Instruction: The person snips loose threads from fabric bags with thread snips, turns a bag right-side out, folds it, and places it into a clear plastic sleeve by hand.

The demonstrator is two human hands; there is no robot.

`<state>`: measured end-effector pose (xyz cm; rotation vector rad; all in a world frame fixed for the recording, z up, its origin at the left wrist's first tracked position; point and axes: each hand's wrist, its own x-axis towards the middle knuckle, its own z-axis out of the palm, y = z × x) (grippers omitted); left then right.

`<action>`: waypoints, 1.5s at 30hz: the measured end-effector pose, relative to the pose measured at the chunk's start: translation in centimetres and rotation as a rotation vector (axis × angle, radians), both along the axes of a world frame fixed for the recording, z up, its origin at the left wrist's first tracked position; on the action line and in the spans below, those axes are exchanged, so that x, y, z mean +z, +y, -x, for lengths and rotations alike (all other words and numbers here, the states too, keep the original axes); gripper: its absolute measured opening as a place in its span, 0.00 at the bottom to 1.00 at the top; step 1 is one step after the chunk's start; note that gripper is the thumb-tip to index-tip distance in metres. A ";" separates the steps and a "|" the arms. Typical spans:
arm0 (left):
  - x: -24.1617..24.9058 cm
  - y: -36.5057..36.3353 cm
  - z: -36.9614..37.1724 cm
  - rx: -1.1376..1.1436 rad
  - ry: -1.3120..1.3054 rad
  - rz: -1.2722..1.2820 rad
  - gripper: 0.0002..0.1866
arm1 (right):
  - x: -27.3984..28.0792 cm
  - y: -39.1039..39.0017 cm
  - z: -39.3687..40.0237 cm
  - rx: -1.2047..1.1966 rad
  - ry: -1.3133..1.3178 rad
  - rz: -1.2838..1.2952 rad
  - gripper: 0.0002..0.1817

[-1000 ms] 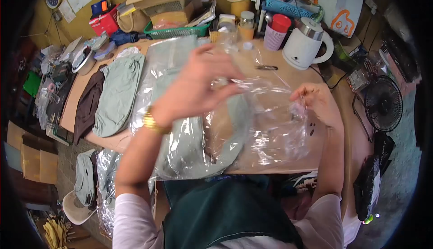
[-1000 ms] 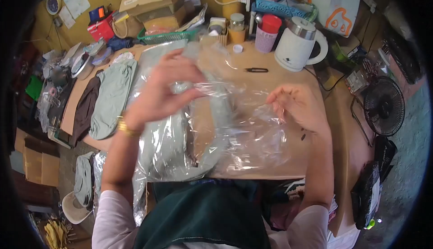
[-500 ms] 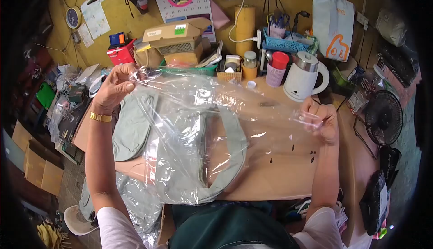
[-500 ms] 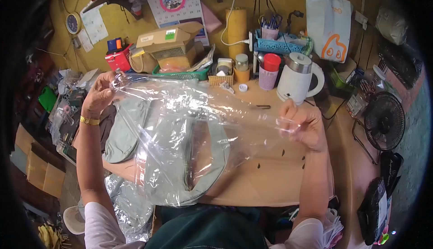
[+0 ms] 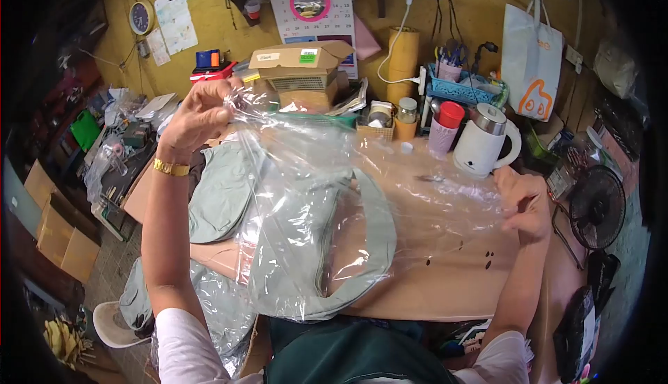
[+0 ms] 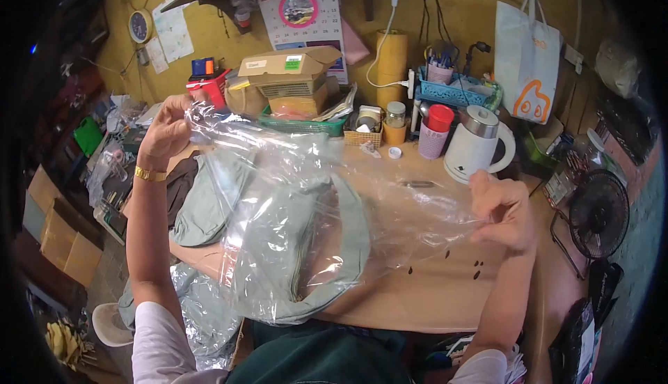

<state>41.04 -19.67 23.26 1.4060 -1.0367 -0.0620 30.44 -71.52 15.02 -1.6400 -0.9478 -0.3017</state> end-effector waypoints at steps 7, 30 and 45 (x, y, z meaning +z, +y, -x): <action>2.5 -0.1 1.3 0.259 -0.242 -0.215 0.11 | 1.5 3.1 1.9 -0.673 -0.258 0.597 0.14; 3.8 -1.1 3.9 0.425 -0.521 -0.613 0.12 | 0.9 0.5 2.6 -0.421 0.079 0.147 0.22; 4.1 -2.0 5.4 0.691 -0.748 -0.531 0.21 | -0.6 0.2 1.3 -0.673 -0.134 0.237 0.10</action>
